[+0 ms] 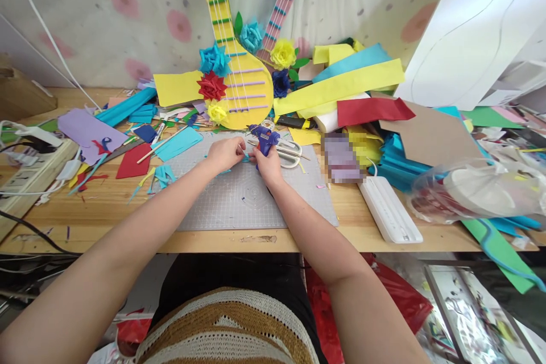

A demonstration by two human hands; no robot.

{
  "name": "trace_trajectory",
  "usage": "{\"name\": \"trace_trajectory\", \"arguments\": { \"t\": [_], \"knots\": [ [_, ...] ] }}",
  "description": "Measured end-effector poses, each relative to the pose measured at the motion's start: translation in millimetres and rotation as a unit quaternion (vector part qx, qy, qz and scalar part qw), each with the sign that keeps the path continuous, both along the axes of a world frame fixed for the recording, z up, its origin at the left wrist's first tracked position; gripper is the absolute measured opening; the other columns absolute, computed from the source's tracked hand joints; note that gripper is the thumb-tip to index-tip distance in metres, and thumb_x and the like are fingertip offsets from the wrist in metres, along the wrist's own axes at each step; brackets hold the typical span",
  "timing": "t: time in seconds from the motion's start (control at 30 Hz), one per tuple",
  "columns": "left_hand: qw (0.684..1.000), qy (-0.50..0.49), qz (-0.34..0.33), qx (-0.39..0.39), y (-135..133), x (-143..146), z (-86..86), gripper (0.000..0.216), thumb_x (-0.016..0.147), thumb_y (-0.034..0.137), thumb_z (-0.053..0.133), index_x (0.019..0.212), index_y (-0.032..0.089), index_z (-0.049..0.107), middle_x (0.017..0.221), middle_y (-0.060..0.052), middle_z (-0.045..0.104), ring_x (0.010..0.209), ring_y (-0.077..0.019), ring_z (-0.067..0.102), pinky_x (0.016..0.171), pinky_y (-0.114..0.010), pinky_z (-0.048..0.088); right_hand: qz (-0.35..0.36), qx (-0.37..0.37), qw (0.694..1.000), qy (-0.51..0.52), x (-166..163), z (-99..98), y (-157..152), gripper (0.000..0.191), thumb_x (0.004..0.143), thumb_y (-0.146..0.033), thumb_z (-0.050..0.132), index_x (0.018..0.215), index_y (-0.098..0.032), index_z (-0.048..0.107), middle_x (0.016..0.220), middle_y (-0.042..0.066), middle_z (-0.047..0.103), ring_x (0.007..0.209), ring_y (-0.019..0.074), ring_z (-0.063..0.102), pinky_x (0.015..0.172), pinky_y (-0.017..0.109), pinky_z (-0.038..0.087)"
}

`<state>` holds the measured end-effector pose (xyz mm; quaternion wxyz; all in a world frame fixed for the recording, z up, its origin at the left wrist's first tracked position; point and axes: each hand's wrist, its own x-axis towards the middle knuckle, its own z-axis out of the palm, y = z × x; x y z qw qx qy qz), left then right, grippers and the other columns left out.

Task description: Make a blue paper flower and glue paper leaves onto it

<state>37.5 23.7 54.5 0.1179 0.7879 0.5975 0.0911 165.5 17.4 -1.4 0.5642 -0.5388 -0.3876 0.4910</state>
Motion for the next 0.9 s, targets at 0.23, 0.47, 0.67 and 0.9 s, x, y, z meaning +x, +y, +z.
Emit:
{"name": "trace_trajectory", "arguments": {
  "t": [0.23, 0.47, 0.67, 0.9],
  "knots": [
    [1.0, -0.028, 0.007, 0.005, 4.3, -4.6, -4.2, 0.019, 0.069, 0.019, 0.054, 0.088, 0.024, 0.057, 0.08, 0.003, 0.068, 0.08, -0.016, 0.061, 0.067, -0.027, 0.041, -0.001, -0.014, 0.999, -0.043, -2.9, 2.2, -0.7, 0.023, 0.069, -0.024, 0.059, 0.085, -0.021, 0.042, 0.066, -0.004, 0.059, 0.06, 0.0133, 0.063, 0.052, 0.025, 0.053],
    [0.999, -0.032, 0.006, -0.007, 2.9, -4.2, -4.8, 0.023, 0.068, 0.022, 0.058, 0.091, 0.024, 0.055, 0.078, 0.003, 0.067, 0.077, -0.0162, 0.061, 0.065, -0.027, 0.041, -0.008, -0.016, 0.999, -0.046, -4.6, 4.9, -2.2, 0.024, 0.069, -0.025, 0.058, 0.086, -0.021, 0.042, 0.074, -0.003, 0.056, 0.063, 0.0127, 0.064, 0.046, 0.022, 0.051],
    [1.0, -0.022, -0.004, -0.019, 2.9, -3.4, -1.6, 0.021, 0.069, 0.031, 0.06, 0.089, 0.023, 0.057, 0.082, 0.001, 0.066, 0.08, -0.017, 0.06, 0.07, -0.027, 0.042, -0.005, -0.01, 0.998, -0.061, -4.4, 3.6, -2.1, 0.024, 0.07, -0.026, 0.057, 0.086, -0.02, 0.041, 0.077, -0.002, 0.056, 0.063, 0.0127, 0.064, 0.047, 0.022, 0.052],
    [1.0, -0.013, 0.007, -0.013, -0.8, -0.4, 0.3, 0.014, 0.073, 0.031, 0.054, 0.083, 0.022, 0.059, 0.084, -0.002, 0.067, 0.08, -0.0184, 0.06, 0.068, -0.028, 0.043, 0.003, -0.019, 0.998, -0.053, -3.8, 2.4, -0.6, 0.024, 0.071, -0.025, 0.057, 0.087, -0.02, 0.04, 0.075, -0.002, 0.056, 0.062, 0.0129, 0.064, 0.049, 0.023, 0.053]
  ]
}}
